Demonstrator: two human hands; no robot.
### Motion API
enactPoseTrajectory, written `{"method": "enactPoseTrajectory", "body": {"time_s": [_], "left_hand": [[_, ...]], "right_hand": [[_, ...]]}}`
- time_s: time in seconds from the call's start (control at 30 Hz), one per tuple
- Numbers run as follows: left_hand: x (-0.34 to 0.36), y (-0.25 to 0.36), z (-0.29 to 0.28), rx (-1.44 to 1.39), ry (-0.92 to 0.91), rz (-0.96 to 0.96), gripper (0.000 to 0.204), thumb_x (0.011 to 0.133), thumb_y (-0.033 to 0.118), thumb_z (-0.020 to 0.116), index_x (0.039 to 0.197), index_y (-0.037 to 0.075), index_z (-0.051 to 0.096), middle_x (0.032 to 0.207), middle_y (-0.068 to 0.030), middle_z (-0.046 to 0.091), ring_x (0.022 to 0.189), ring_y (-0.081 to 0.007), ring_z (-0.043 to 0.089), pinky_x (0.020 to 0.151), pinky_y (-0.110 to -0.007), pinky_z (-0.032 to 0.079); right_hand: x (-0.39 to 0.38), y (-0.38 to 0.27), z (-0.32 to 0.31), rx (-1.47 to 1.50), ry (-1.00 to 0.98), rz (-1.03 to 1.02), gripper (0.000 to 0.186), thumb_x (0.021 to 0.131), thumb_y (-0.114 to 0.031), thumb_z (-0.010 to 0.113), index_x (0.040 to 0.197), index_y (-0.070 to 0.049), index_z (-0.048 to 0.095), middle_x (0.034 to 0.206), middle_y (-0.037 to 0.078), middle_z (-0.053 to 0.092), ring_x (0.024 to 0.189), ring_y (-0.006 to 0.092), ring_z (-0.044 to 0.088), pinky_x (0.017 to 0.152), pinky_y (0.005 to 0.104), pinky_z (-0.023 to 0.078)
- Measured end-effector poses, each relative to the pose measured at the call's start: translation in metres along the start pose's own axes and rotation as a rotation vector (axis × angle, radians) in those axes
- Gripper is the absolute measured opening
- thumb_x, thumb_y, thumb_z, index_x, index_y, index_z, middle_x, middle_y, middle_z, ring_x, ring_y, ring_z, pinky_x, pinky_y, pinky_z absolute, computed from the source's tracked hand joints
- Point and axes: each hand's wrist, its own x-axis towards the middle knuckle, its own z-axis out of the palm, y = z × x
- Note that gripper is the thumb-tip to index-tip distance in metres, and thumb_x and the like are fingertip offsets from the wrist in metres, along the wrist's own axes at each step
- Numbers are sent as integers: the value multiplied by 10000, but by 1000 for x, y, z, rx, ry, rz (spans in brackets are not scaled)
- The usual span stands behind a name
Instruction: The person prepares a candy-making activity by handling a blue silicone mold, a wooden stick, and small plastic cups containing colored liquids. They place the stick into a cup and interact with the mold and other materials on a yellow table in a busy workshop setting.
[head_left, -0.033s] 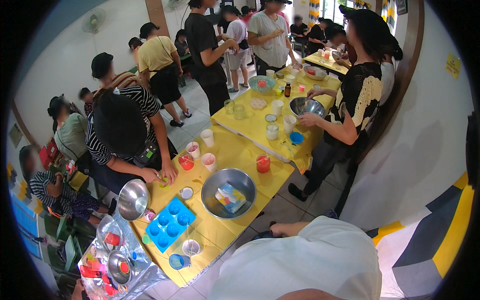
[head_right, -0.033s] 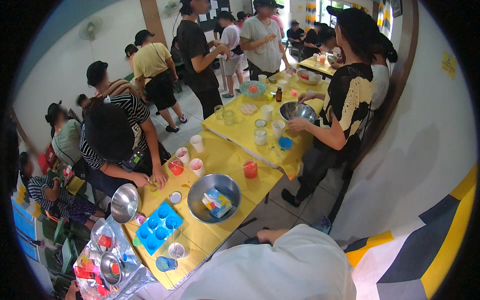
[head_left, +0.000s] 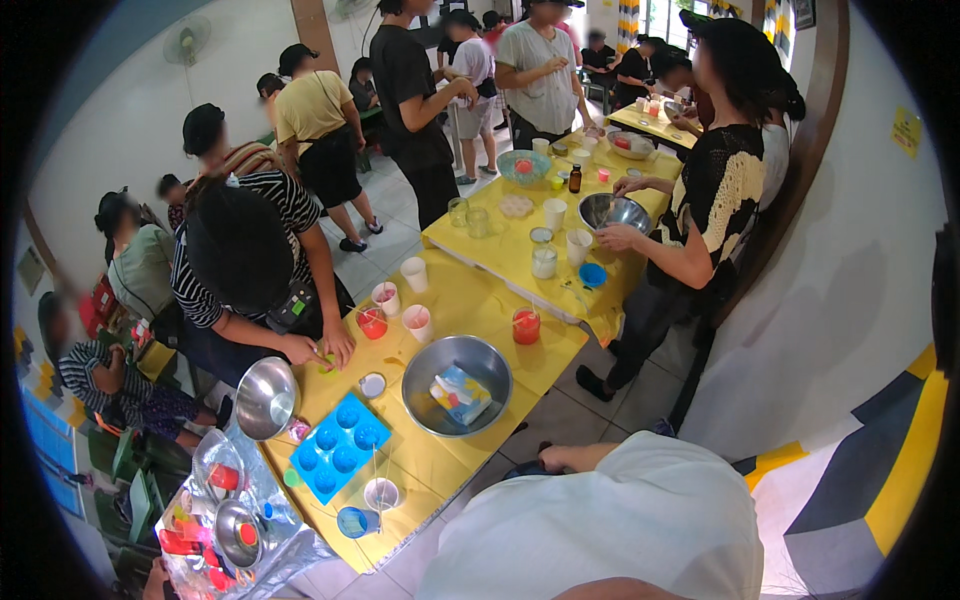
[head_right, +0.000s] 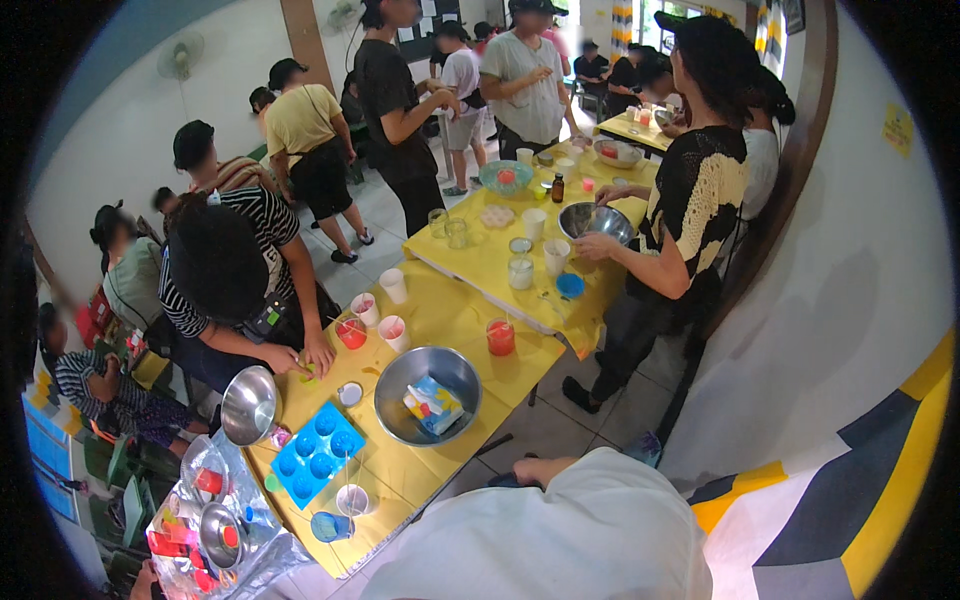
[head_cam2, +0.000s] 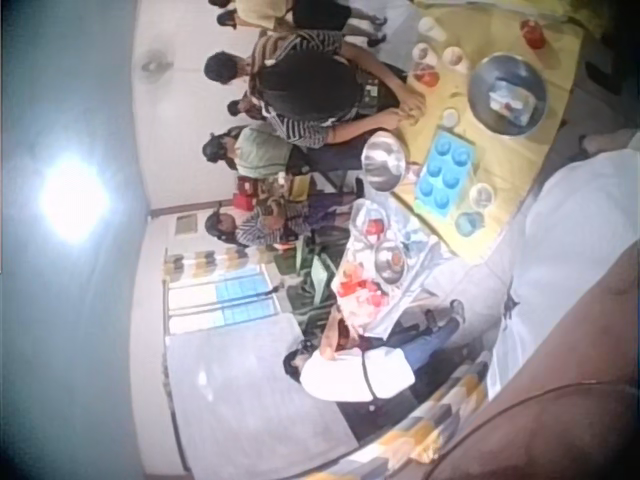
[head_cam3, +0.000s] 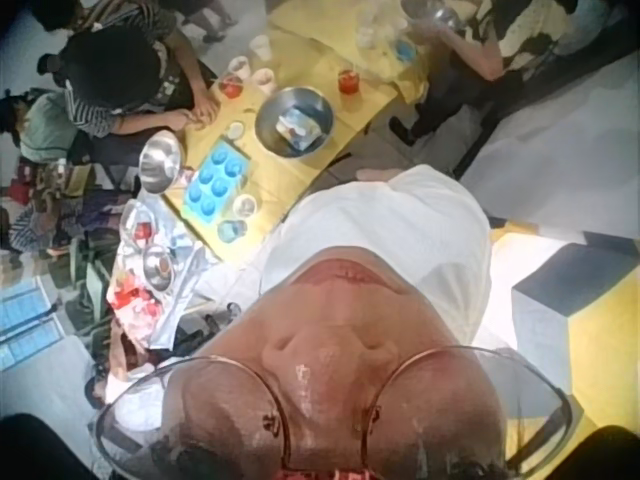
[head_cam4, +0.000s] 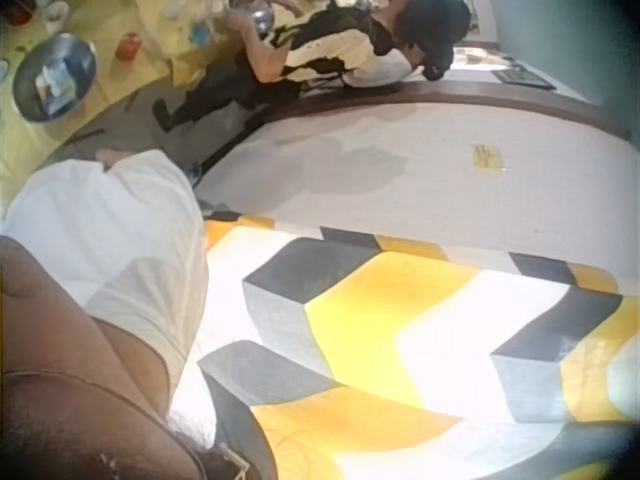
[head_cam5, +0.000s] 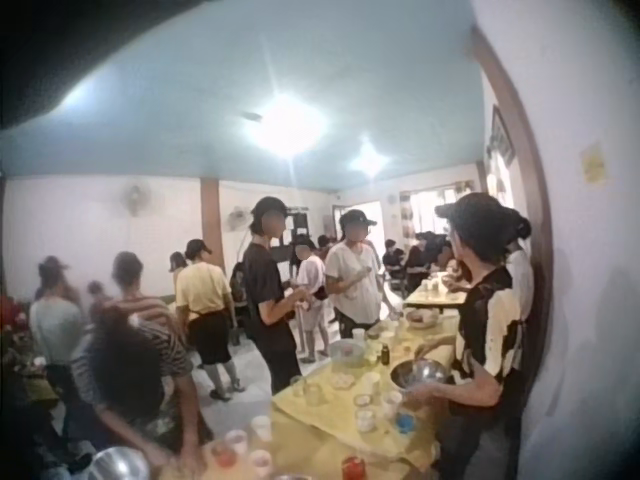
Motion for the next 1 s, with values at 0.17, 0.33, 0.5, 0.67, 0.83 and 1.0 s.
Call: {"method": "enactPoseTrajectory", "body": {"time_s": [0.17, 0.33, 0.5, 0.67, 0.83, 1.0], "left_hand": [[-16, -40, 25, -55, -11, 72, 370, 766, 340, 648, 1033, 87, 687, 1037, -197, 660, 1015, -355, 618, 883, -429, 475], [-77, -91, 54, -113, 5, -96, 391, 758, 349, 664, 1053, 92, 684, 1052, -191, 661, 1028, -348, 617, 895, -425, 472], [-108, -86, 68, -179, -1, -148, 396, 752, 348, 666, 1054, 92, 684, 1045, -192, 661, 1012, -347, 622, 886, -420, 479], [-123, -82, 78, -168, -5, -134, 352, 761, 328, 640, 1019, 94, 692, 1037, -183, 661, 975, -347, 632, 857, -415, 496], [-124, -76, 74, -253, -31, -172, 403, 734, 345, 680, 1043, 86, 681, 1047, -192, 660, 1011, -349, 619, 878, -401, 484], [-127, -75, 69, -223, 5, -158, 362, 764, 341, 631, 1024, 96, 690, 1029, -180, 663, 977, -343, 632, 860, -412, 501]], "right_hand": [[16, 45, 19, 72, -62, 16, 424, 670, -127, 596, 1084, -65, 659, 1081, 196, 641, 996, 344, 614, 821, 436, 491], [-25, 9, -7, 162, 8, -61, 286, 762, -103, 564, 1021, -24, 659, 1012, 213, 652, 950, 364, 615, 800, 422, 490], [-41, 1, -16, 126, -28, -49, 286, 766, -105, 564, 1024, -25, 658, 1014, 213, 652, 954, 365, 614, 803, 422, 490], [-33, -7, -26, 80, -45, -88, 285, 770, -108, 563, 1027, -26, 657, 1015, 213, 652, 957, 366, 613, 806, 421, 489], [-27, -10, -29, 73, -43, -114, 285, 774, -110, 562, 1030, -27, 655, 1016, 213, 651, 961, 368, 612, 809, 421, 489], [-28, -14, -32, 75, -32, -143, 284, 778, -112, 561, 1033, -27, 654, 1017, 213, 651, 964, 369, 611, 811, 420, 489]]}}
